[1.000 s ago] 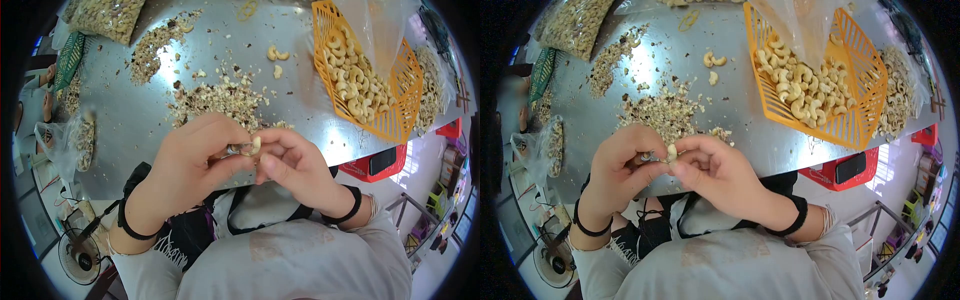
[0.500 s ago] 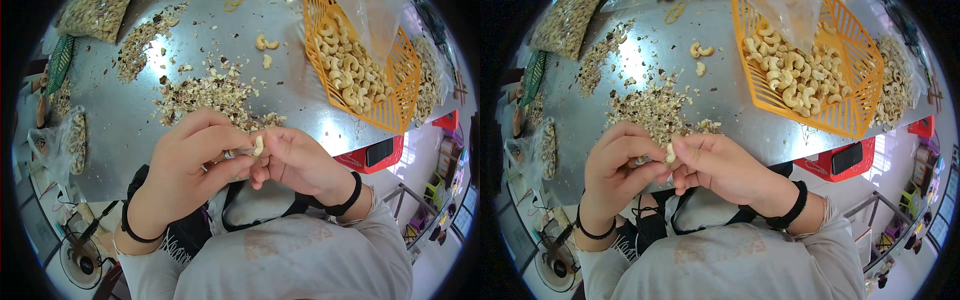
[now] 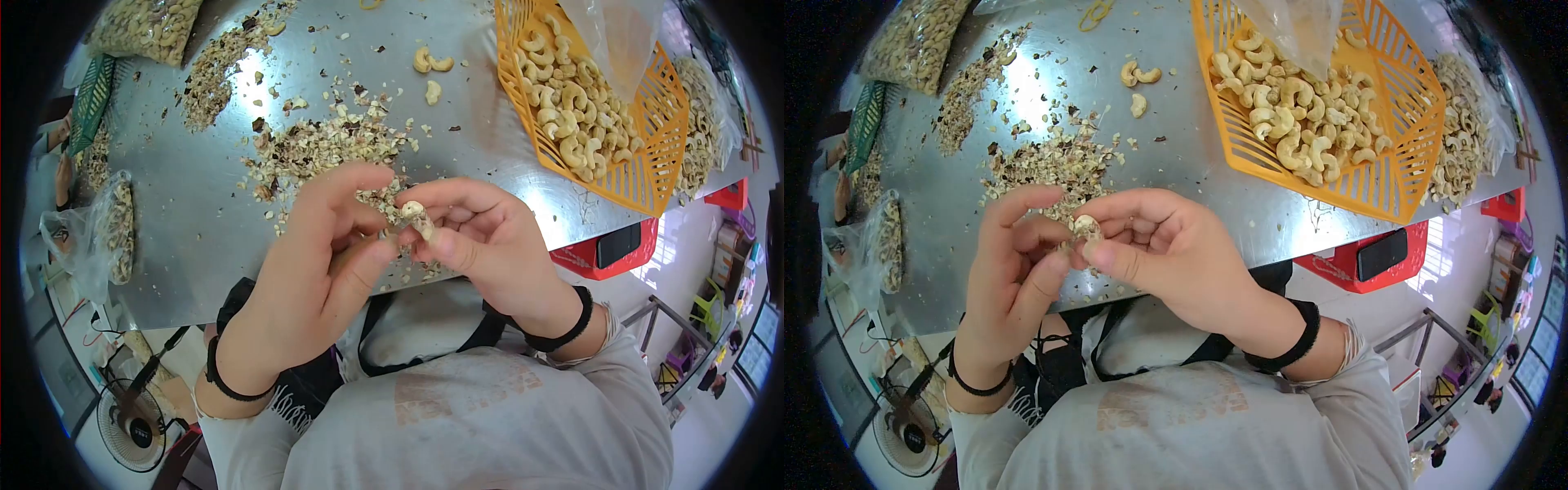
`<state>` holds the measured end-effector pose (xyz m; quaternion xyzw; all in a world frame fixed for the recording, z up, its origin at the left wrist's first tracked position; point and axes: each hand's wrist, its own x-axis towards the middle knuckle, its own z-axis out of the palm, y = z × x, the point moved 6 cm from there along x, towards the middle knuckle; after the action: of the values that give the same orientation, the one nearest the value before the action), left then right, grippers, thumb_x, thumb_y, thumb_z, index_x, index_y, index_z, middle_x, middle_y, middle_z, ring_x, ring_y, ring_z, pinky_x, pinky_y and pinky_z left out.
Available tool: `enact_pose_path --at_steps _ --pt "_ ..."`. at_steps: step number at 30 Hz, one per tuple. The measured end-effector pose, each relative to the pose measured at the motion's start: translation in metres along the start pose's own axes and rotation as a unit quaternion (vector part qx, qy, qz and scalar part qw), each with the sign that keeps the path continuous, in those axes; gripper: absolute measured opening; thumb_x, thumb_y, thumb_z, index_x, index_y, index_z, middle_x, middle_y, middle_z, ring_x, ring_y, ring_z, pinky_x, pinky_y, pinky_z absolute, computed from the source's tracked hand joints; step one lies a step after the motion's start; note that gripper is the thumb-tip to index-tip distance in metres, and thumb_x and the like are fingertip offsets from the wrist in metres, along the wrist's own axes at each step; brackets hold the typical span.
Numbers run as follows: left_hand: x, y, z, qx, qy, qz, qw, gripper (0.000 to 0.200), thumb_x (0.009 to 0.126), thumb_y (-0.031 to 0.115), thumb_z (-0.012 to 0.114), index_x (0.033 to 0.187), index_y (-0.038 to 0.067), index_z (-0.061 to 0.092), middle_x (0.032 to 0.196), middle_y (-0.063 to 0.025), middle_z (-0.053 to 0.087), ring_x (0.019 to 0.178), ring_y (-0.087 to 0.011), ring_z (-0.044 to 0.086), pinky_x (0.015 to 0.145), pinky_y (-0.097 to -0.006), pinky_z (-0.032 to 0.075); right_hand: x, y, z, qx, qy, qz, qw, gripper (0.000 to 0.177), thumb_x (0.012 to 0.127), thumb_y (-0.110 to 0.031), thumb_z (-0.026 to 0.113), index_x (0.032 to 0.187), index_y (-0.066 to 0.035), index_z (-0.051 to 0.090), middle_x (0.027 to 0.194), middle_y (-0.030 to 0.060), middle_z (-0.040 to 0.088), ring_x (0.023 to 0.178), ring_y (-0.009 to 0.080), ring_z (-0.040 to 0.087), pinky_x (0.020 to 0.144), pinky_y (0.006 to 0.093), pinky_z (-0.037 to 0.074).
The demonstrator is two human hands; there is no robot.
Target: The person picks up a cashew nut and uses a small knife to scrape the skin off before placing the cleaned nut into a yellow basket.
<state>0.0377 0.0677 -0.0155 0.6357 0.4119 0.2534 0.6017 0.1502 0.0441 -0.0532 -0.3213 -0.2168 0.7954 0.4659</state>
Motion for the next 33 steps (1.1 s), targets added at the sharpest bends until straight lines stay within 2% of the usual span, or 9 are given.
enact_pose_path --at_steps 1,8,10,11,13,23,25,29,33 --pt "-0.001 0.001 0.002 0.011 -0.013 0.031 0.999 0.039 0.080 0.004 0.042 0.116 0.002 0.026 0.085 -0.0064 0.051 0.063 -0.0056 0.043 0.053 -0.0162 0.034 -0.001 -0.002 0.001 -0.006 -0.006 -0.018 1.000 0.028 0.076 -0.007 0.055 0.101 0.001 0.047 0.087 0.0059 0.054 0.074 0.0100 0.051 0.067 0.0211 0.042" --pt "-0.005 0.005 0.007 0.029 -0.048 0.019 0.998 0.041 0.079 0.003 0.042 0.117 0.002 0.027 0.085 -0.0068 0.053 0.061 -0.0049 0.043 0.053 -0.0155 0.034 -0.007 -0.002 -0.003 -0.073 -0.019 -0.115 0.990 0.033 0.069 -0.002 0.060 0.100 0.001 0.048 0.095 0.0066 0.052 0.081 0.0109 0.049 0.072 0.0228 0.040" --pt "-0.005 0.007 0.006 0.005 -0.063 0.000 0.998 0.041 0.078 -0.004 0.043 0.117 0.001 0.032 0.097 -0.0106 0.052 0.085 -0.0147 0.053 0.072 -0.0229 0.041 -0.007 -0.003 -0.002 -0.085 -0.011 -0.122 0.989 0.033 0.068 -0.002 0.061 0.099 0.001 0.049 0.094 0.0066 0.053 0.081 0.0111 0.049 0.072 0.0232 0.040" --pt "-0.005 0.007 0.007 0.005 -0.063 -0.001 0.998 0.041 0.078 -0.004 0.043 0.117 0.001 0.032 0.097 -0.0106 0.052 0.085 -0.0147 0.053 0.072 -0.0229 0.041 -0.008 -0.004 -0.001 -0.096 -0.004 -0.129 0.987 0.033 0.067 -0.002 0.062 0.098 0.001 0.050 0.093 0.0067 0.053 0.081 0.0113 0.049 0.072 0.0236 0.040" --pt "-0.005 0.008 0.008 0.017 -0.064 -0.010 0.998 0.042 0.080 0.007 0.042 0.118 0.000 0.028 0.084 -0.0072 0.054 0.057 -0.0037 0.044 0.049 -0.0146 0.034 -0.008 -0.006 0.000 -0.105 -0.001 -0.136 0.985 0.032 0.067 -0.002 0.063 0.097 0.001 0.051 0.093 0.0069 0.053 0.081 0.0113 0.049 0.072 0.0238 0.040" --pt "-0.008 0.008 0.008 -0.054 -0.133 -0.051 0.988 0.047 0.079 0.009 0.046 0.120 -0.001 0.026 0.076 -0.0084 0.055 0.058 -0.0047 0.047 0.048 -0.0142 0.036 -0.011 -0.013 0.001 -0.187 -0.007 -0.204 0.961 0.027 0.065 -0.003 0.064 0.091 -0.002 0.054 0.083 0.0072 0.056 0.075 0.0119 0.053 0.066 0.0236 0.042" --pt "-0.007 0.009 0.007 -0.016 -0.148 0.006 0.989 0.046 0.080 0.011 0.047 0.120 -0.001 0.028 0.073 -0.0082 0.056 0.056 -0.0057 0.048 0.048 -0.0150 0.036 -0.011 -0.013 0.002 -0.187 -0.010 -0.205 0.961 0.027 0.065 -0.003 0.064 0.090 -0.002 0.055 0.082 0.0072 0.056 0.074 0.0120 0.053 0.066 0.0235 0.042" --pt "-0.006 0.014 0.009 0.014 -0.129 0.009 0.992 0.042 0.079 0.008 0.046 0.118 -0.002 0.033 0.074 -0.0073 0.056 0.057 -0.0062 0.049 0.050 -0.0161 0.037 -0.012 -0.015 0.004 -0.180 -0.013 -0.229 0.957 0.028 0.064 -0.002 0.065 0.089 0.000 0.055 0.081 0.0074 0.057 0.072 0.0117 0.054 0.065 0.0230 0.042" --pt "-0.005 0.020 0.007 0.160 -0.078 0.120 0.977 0.039 0.073 0.000 0.047 0.112 -0.001 0.042 0.073 -0.0074 0.056 0.059 -0.0116 0.052 0.054 -0.0200 0.039 -0.012 -0.014 0.005 -0.176 0.001 -0.235 0.956 0.029 0.062 -0.002 0.066 0.089 0.000 0.055 0.082 0.0076 0.057 0.071 0.0114 0.053 0.064 0.0228 0.042"
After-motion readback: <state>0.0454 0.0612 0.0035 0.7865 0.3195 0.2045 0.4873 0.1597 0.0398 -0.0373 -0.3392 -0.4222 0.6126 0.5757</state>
